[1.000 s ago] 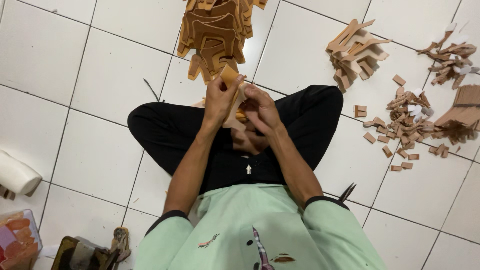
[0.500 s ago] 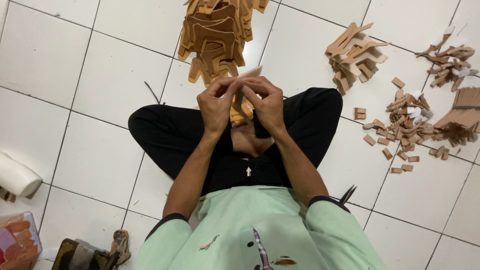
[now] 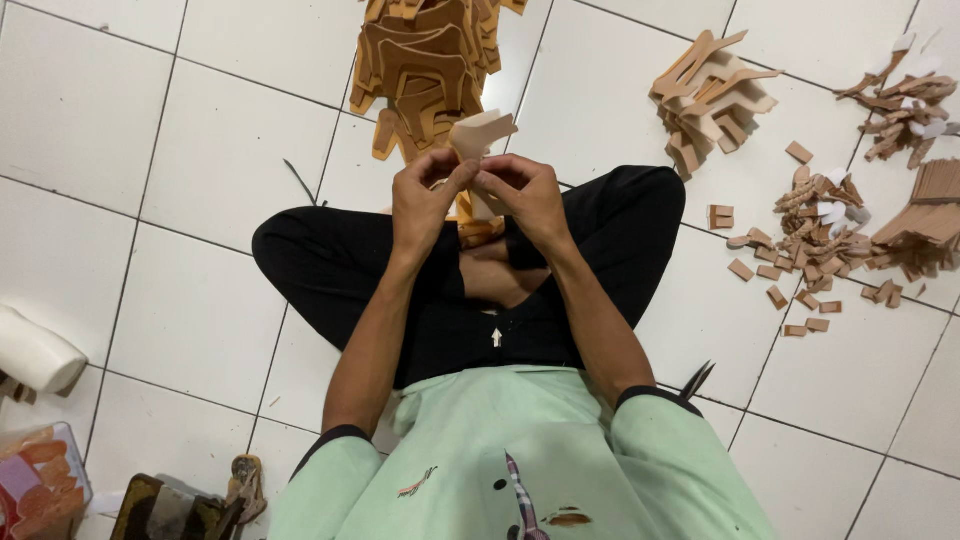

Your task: The person sits on a tiled floor and uses red-handled scissors to trim excess material from individual cork pieces. Trimmed pieces are placed in a growing stack, while offcuts accumulate nearby. The person repeatedly picks up new pieces, trims them, and sets them aside.

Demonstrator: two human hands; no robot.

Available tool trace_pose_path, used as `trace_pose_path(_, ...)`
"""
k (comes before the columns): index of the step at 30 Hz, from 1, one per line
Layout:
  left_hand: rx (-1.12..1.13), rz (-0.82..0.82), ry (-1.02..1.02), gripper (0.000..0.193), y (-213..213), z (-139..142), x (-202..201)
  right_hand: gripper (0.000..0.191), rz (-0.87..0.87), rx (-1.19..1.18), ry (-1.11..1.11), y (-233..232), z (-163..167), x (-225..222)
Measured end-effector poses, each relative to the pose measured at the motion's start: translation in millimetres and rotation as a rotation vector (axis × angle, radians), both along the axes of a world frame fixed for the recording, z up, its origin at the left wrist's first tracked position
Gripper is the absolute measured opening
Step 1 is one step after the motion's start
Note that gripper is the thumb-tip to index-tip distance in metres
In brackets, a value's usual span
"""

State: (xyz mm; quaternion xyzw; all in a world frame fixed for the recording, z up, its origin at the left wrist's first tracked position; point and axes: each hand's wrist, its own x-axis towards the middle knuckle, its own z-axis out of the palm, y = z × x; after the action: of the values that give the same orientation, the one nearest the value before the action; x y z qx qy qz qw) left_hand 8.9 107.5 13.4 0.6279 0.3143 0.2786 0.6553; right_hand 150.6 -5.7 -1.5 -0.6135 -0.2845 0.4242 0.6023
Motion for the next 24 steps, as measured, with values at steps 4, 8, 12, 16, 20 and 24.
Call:
trace_pose_path(4, -0.125, -0.033, 0.049, 0.036, 1.2, -1.5, -1.6, 0.022, 0.044, -0.053, 0.076, -2.5, -5.2, 1.6)
trace_pose_path(8, -0.140, -0.070, 0.004, 0.040, 1.9, -1.0, -0.8, 0.021, 0.033, -0.069, 0.050, -8.1, -14.4, 4.0)
trace_pose_path(12, -0.114, -0.075, 0.006, 0.044, -1.4, 2.0, 2.1, 0.022, 0.035, -0.062, 0.071, -11.5, -27.7, 5.1)
trace_pose_path(16, -0.102, -0.048, 0.039, 0.044, -6.4, 0.7, 5.3, 0.024, -0.027, 0.027, 0.104, -11.3, -45.2, 6.5)
trace_pose_path(20, -0.065, -0.175, 0.123, 0.041, -14.5, -10.7, 5.1, 0.022, -0.189, 0.058, 0.149, -13.8, -59.1, 11.6)
trace_pose_path(24, -0.115, -0.183, 0.188, 0.029, -26.9, -26.1, 5.9, 0.019, -0.275, 0.075, 0.128, -20.4, -65.4, 8.0)
